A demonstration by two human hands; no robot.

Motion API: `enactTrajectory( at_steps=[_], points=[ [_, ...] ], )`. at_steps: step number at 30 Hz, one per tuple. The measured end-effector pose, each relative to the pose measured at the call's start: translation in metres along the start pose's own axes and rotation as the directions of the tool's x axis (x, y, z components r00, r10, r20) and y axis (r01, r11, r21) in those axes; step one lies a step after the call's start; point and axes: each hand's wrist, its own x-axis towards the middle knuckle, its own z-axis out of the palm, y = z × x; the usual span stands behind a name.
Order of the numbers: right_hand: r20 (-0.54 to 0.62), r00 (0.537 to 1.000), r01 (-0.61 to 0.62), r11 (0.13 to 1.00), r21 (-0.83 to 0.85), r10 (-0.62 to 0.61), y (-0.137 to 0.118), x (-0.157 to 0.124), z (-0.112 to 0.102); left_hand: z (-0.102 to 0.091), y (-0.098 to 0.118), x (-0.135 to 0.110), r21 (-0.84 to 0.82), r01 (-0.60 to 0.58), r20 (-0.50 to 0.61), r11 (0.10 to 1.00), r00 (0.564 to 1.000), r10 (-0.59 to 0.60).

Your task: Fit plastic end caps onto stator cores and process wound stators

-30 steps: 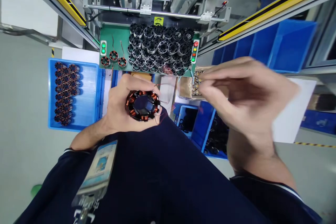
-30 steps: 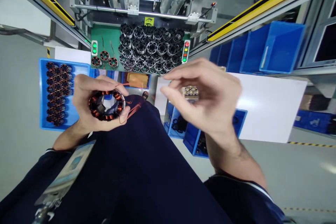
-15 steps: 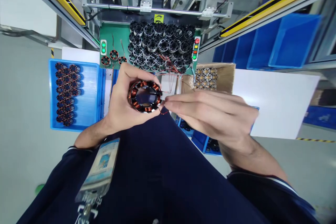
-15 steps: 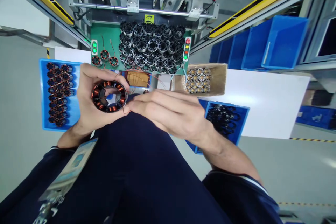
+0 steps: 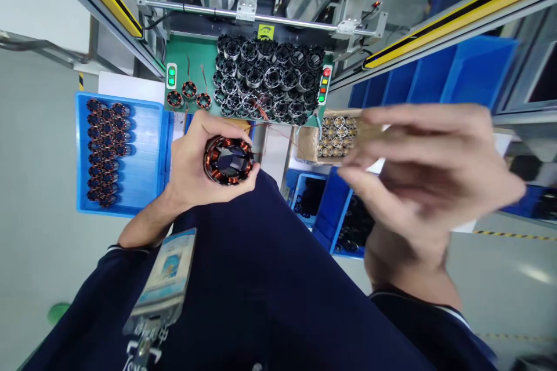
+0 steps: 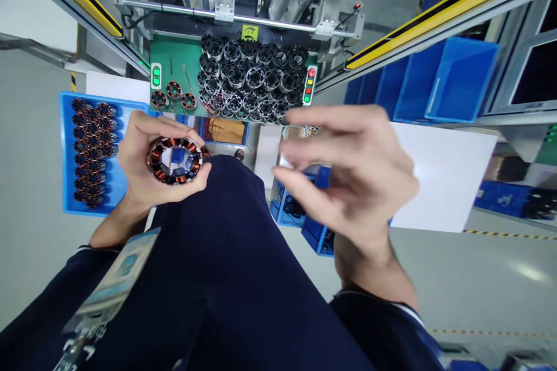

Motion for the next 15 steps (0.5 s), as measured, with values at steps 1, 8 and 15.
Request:
enactTrajectory(
  at_steps=[1,8,15],
  points=[
    [0.032,0.998,0.053,0.999,-0.001,-0.053,-0.011,0.003,0.003,-0.001,-0.001,0.003,0.02,-0.1,0.021,0.995,0.995,0.1],
    [0.399,0.906,-0.291,0.89,0.352,0.138,-0.016,0.029,0.037,0.001,0.029,0.008,0.08,0.028,0.217,0.996,0.975,-0.045],
    [0.319,0.897,-0.404,0.862,0.306,0.307,0.068,0.029,0.04,0.008,0.016,0.008,0.158,0.085,0.128,0.984,0.986,-0.106]
  ],
)
